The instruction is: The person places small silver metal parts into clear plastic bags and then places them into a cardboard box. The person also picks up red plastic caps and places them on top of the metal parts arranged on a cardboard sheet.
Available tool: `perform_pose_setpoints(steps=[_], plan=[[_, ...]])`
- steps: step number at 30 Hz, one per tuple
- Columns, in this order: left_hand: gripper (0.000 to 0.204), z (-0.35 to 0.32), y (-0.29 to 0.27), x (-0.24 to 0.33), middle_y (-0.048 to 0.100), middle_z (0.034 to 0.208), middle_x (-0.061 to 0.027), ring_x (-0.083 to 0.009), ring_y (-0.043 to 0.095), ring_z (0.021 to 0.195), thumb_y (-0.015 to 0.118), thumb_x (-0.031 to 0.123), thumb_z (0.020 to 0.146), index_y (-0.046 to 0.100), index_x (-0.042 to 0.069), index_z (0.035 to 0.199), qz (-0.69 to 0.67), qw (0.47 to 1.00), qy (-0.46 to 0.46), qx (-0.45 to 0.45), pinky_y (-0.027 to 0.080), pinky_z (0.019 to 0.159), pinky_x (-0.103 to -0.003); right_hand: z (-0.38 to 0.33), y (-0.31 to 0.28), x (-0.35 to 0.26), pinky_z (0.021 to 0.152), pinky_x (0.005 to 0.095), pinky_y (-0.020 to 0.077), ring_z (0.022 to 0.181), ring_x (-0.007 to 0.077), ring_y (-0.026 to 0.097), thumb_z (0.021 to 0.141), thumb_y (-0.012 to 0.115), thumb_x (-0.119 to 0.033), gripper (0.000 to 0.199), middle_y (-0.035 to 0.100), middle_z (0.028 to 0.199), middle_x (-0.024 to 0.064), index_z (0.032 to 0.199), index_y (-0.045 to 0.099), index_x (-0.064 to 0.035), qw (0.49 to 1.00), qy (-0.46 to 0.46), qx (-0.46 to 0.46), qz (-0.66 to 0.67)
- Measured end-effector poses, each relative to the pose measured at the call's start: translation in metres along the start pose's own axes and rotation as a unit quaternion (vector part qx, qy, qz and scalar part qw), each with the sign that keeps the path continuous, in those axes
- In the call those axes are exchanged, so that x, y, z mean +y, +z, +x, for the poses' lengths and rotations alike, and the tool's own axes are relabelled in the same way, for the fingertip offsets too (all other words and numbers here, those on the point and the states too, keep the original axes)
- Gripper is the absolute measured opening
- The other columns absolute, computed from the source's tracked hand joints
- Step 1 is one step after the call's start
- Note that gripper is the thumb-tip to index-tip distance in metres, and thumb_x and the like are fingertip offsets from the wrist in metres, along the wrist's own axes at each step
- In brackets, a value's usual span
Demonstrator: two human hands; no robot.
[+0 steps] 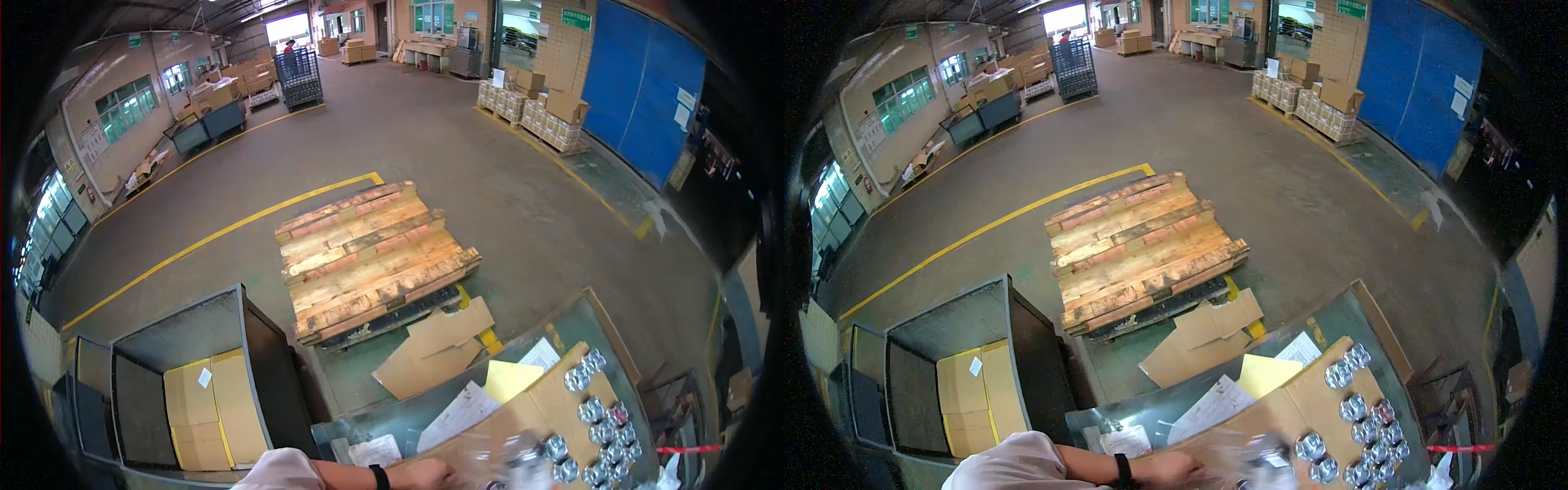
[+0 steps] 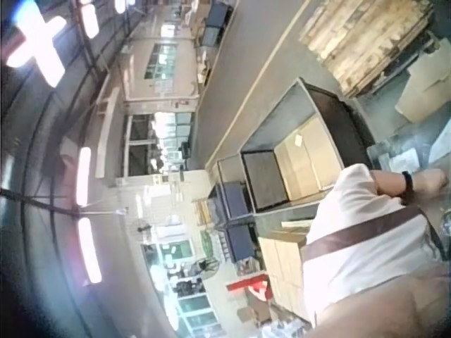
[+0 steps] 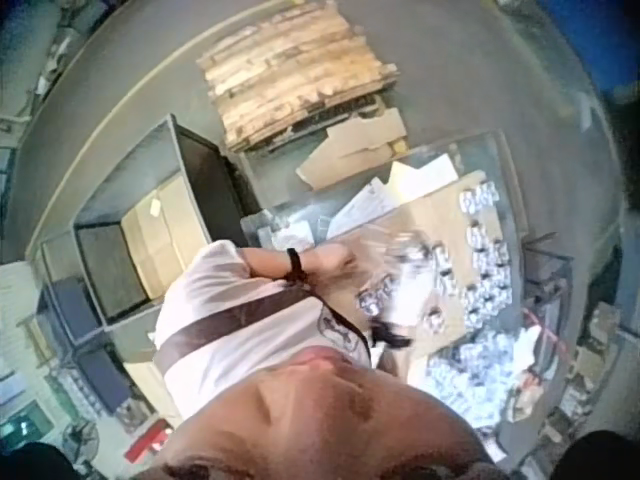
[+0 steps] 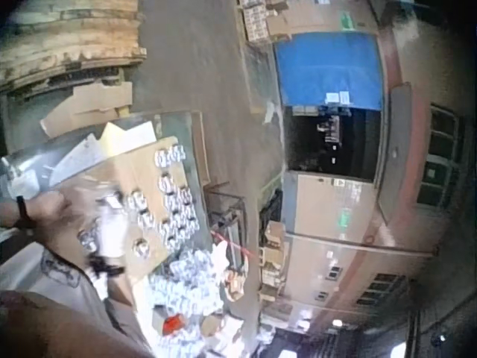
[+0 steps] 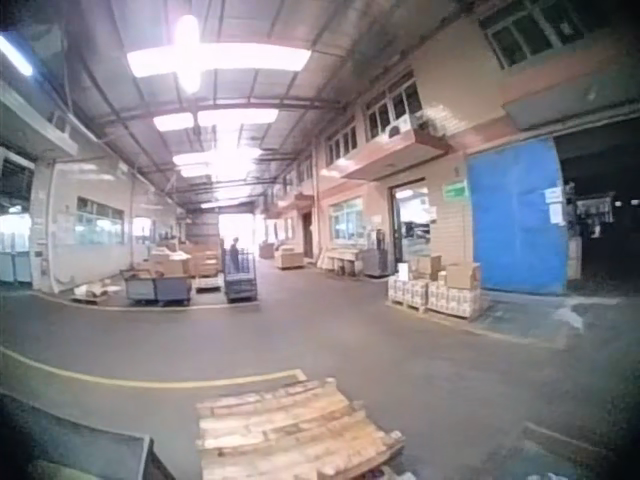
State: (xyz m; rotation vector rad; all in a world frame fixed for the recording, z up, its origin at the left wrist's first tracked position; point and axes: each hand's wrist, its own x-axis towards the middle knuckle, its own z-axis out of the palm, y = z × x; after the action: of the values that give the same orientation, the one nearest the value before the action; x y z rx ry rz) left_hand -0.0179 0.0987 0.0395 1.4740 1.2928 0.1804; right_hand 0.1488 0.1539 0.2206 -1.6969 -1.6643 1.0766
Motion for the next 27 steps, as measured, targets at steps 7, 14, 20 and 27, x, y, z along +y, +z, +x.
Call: perform_pose_setpoints(steps=[7, 14, 20, 27], plan=[[0.037, -0.034, 0.020, -0.012, 0.067, 0.092, -0.0191, -0.0327, 0.065, 0.079, 0.047, 0.038, 0.100, 0.061, 0.014, 0.124, -0.112, 0.959, 0.069, 0.253, 0.052, 0.074, -0.041, -0.074, 0.134, 0.125, 0.065, 0.0428, 0.0509, 0.073, 0.0308, 0.063, 0.091, 0.056, -0.021, 0.028, 0.065, 0.092, 0.0207, 0.109, 0.060, -0.0002, 0.950, -0.214, -0.011, -0.225], [0.041, -0.088, 0.073, 0.034, 0.067, 0.085, -0.0157, -0.0339, 0.065, 0.072, 0.046, 0.036, 0.101, 0.054, 0.009, 0.131, -0.041, 0.946, 0.234, 0.221, 0.051, 0.065, -0.044, -0.082, 0.119, 0.139, 0.065, 0.0405, 0.0534, 0.074, 0.0312, 0.065, 0.088, 0.060, -0.016, 0.032, 0.065, 0.092, 0.0211, 0.114, 0.055, 0.0013, 0.977, 0.041, -0.133, 0.161], [0.037, -0.085, 0.018, 0.014, 0.060, 0.078, -0.0030, -0.0070, 0.056, 0.061, 0.048, 0.032, 0.101, 0.063, -0.001, 0.112, -0.388, 0.899, -0.022, 0.201, 0.042, 0.051, -0.023, -0.139, 0.057, 0.047, 0.075, 0.0395, 0.0530, 0.082, 0.0338, 0.066, 0.085, 0.064, -0.015, 0.035, 0.064, 0.094, 0.0224, 0.115, 0.056, 0.0031, 0.936, -0.245, 0.060, -0.248], [0.021, -0.104, 0.046, -0.013, 0.049, 0.092, -0.0198, -0.0384, 0.054, 0.083, 0.061, 0.023, 0.084, 0.065, 0.006, 0.096, 0.260, 0.912, 0.177, 0.264, 0.048, 0.069, -0.047, -0.120, 0.117, 0.137, 0.091, 0.0361, 0.0486, 0.108, 0.0335, 0.058, 0.084, 0.064, -0.009, 0.036, 0.061, 0.115, 0.0197, 0.117, 0.056, 0.0011, 0.971, 0.065, -0.075, 0.219]])
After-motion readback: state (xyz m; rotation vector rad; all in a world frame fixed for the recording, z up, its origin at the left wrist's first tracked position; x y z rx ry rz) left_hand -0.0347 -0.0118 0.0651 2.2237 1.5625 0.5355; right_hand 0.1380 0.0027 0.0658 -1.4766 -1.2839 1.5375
